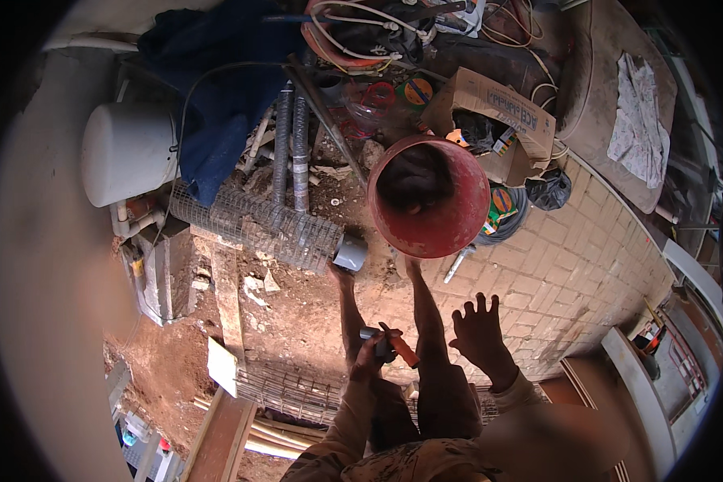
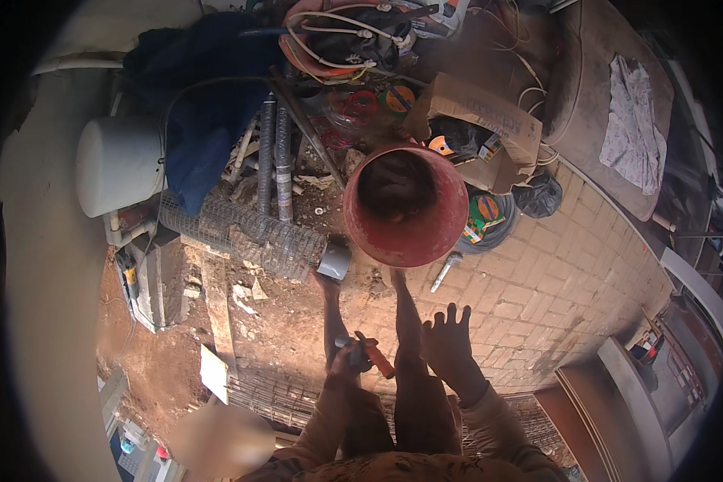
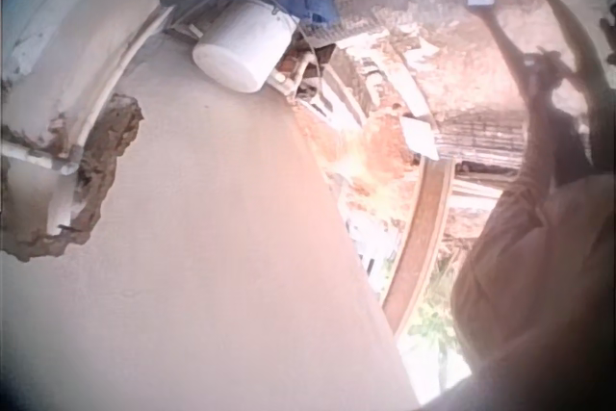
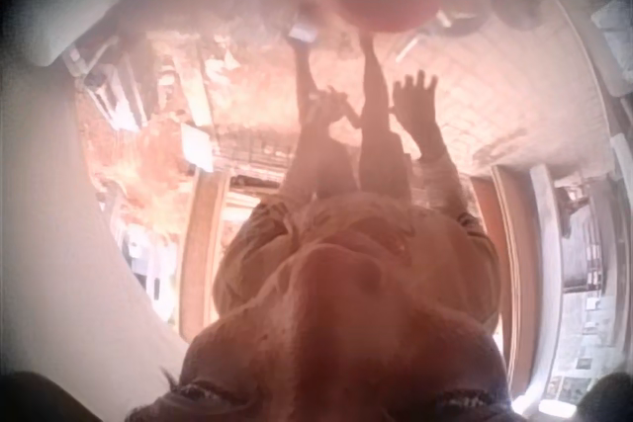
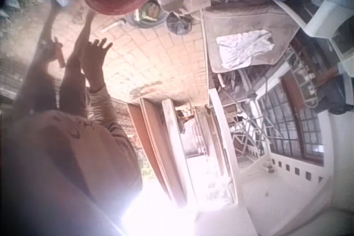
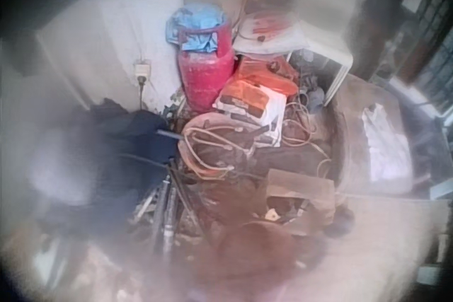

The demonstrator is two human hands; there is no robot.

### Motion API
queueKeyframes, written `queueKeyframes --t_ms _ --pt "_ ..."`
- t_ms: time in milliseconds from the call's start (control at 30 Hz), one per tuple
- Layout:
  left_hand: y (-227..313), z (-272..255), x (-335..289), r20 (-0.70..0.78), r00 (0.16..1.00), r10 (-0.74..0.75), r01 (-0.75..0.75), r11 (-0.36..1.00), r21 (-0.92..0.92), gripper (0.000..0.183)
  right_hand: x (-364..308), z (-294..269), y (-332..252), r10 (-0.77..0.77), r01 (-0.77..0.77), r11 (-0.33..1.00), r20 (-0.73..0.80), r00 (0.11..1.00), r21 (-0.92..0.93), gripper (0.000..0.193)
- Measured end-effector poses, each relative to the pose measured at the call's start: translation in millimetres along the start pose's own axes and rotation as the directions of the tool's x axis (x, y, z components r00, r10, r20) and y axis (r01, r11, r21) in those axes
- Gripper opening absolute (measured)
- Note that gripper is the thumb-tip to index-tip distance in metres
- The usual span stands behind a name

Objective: The person retrieves a hammer and a pipe from a bucket, then moves to a concrete area with rebar. They use a hammer to position a drill bit and then operate a rotary hammer drill to create a hole in the concrete.

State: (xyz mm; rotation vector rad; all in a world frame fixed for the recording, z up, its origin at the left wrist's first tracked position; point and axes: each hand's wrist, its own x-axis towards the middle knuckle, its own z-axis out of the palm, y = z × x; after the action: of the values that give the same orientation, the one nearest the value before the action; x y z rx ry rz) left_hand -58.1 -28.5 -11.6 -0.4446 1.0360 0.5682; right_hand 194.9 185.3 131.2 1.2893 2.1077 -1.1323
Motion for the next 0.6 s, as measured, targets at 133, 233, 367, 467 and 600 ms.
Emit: queueKeyframes --t_ms 133,233,367,467,600 --pt "11 5 -8 -0.018 1.0 -0.005 0.007 0.992 0.124 0.055 8 38 -11 0.152 -0.043 0.514 -0.041 0.988 0.857 0.043" --pt "12 -1 -6 0.0 1.0 0.0 0.0 0.992 0.129 0.053 20 30 -17 0.03 0.142 0.838 -0.303 0.953 0.527 0.024" --pt "13 1 -16 -0.02 0.999 0.045 -0.044 0.997 0.061 0.051 37 41 -32 0.148 0.047 0.661 -0.192 0.97 0.749 0.015" --pt "5 -14 -18 -0.014 1.0 0.02 -0.02 1.0 -0.006 0.052 42 67 -34 0.133 0.048 0.607 -0.162 0.978 0.793 0.01" --pt "11 -12 -23 -0.033 0.999 0.024 -0.024 1.0 -0.013 0.054 36 96 -35 0.063 0.095 0.727 -0.204 0.977 0.68 0.039"
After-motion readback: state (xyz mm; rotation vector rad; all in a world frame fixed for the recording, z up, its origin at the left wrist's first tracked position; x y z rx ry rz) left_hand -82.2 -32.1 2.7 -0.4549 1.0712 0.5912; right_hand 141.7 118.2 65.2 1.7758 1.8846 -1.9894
